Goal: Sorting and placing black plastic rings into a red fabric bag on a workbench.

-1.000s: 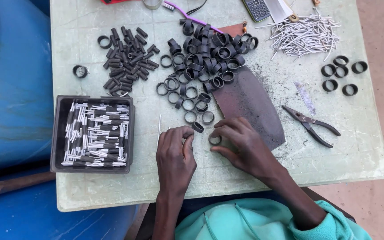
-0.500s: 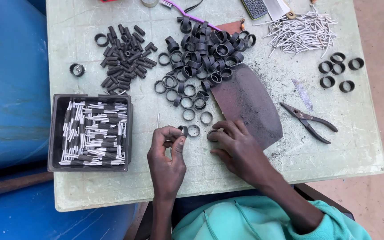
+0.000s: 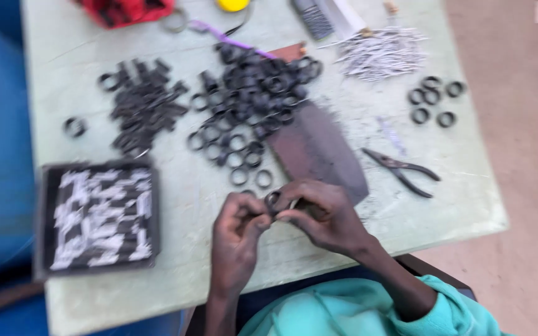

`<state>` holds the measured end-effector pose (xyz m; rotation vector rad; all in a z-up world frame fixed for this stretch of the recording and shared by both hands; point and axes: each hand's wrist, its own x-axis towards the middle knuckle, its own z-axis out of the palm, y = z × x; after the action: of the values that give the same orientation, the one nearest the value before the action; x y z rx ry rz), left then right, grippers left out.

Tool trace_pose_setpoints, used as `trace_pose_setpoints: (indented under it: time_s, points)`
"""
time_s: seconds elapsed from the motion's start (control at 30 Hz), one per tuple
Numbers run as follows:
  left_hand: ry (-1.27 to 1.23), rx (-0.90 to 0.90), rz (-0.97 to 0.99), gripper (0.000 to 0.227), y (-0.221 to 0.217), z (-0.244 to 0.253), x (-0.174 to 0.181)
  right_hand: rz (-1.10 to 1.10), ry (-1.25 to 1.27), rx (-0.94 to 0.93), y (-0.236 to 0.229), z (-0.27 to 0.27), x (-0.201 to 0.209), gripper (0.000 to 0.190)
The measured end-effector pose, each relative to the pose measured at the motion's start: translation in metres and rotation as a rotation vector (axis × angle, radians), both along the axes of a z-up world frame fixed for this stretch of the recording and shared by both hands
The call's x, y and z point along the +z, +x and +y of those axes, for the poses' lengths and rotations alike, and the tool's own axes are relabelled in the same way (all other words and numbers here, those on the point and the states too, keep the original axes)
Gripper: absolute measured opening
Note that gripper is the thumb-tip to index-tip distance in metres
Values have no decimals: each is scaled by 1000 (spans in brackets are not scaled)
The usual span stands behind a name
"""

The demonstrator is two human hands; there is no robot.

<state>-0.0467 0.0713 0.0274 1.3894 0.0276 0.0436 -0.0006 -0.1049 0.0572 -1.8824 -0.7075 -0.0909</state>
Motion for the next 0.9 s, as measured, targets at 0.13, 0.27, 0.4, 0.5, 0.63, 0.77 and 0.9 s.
trace_pose_setpoints:
  time_s: [0.13, 0.27, 0.4, 0.5, 0.63, 0.77, 0.9]
  points:
    - [-109, -63, 83, 13, 2, -6, 5, 45, 33, 128, 6, -23, -4, 21]
    - [348, -5, 33, 13, 6, -2, 14, 165, 171, 21, 20, -59, 6, 12]
    - [971, 96, -63, 31, 4, 12, -4, 143, -53, -521, 50, -91, 16, 13]
    - [1114, 130, 7, 35, 2, 10, -20, -69, -297, -423, 84, -120, -30, 16]
    - [1155, 161, 38, 33, 0, 9, -27, 12, -328, -321, 83, -118, -29, 12]
    - [1174, 93, 54, 27, 0, 13, -27, -23, -257, -478, 88, -124, -19, 16]
    - [1152, 104, 15, 17, 0, 12, -27, -53, -512, -425, 101, -143, -32, 22]
